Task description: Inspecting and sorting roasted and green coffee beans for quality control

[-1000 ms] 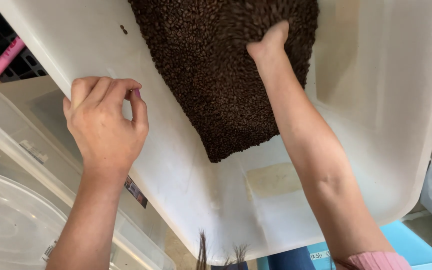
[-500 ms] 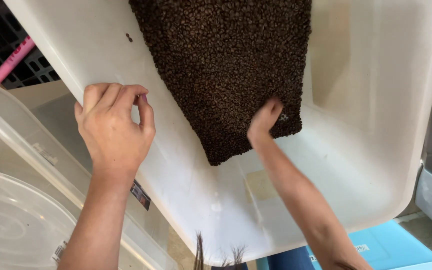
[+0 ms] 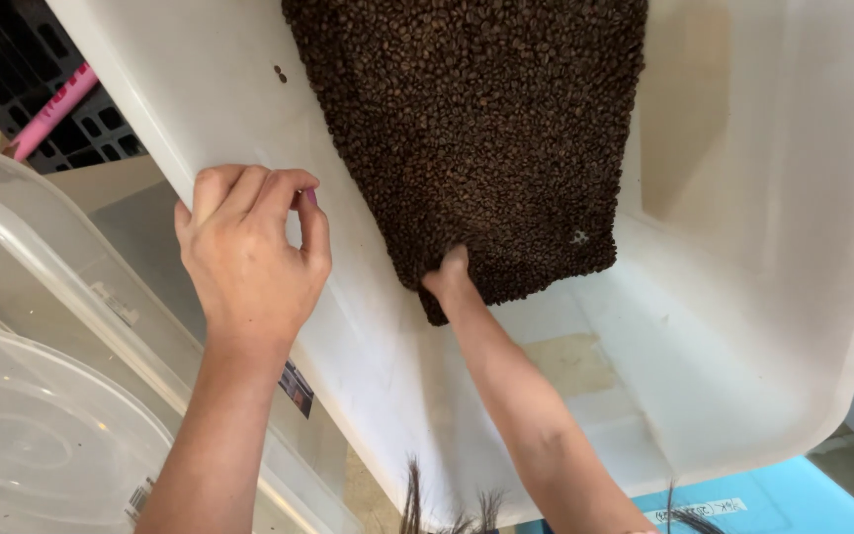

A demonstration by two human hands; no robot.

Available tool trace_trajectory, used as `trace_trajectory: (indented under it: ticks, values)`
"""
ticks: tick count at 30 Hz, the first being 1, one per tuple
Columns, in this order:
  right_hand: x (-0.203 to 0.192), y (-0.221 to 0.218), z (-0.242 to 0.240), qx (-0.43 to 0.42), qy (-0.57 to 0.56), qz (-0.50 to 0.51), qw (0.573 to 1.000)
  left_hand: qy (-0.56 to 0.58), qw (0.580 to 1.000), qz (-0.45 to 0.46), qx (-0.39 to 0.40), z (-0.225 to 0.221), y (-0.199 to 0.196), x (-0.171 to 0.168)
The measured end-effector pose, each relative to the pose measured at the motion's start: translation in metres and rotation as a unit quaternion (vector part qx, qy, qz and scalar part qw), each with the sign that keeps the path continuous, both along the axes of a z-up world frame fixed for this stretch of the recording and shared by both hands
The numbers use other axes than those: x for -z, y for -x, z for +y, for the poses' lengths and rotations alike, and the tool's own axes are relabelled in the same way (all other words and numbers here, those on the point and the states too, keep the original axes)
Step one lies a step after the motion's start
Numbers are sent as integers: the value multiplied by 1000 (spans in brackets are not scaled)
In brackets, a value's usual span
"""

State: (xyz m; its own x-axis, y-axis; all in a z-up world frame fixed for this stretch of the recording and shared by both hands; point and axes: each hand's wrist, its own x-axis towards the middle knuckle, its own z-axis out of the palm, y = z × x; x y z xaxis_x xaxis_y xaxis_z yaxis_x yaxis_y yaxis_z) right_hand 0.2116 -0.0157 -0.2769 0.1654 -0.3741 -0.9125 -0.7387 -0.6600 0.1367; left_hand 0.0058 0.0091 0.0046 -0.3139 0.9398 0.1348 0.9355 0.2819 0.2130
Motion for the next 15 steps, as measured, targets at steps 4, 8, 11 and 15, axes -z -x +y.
trace_trajectory:
  ticks: [4,8,11,15]
  values:
    - [-51,27,52,-11,-161,118,980,-3,1000,-9,-6,0,0,0]
    - [-81,41,115,-24,-245,151,957,5,1000,-5,-7,0,0,0]
    - [-101,45,165,-35,-304,174,936,-11,1000,-16,-5,0,0,1]
    - [-132,48,230,-51,-356,199,912,-3,1000,-10,-6,-2,1,3]
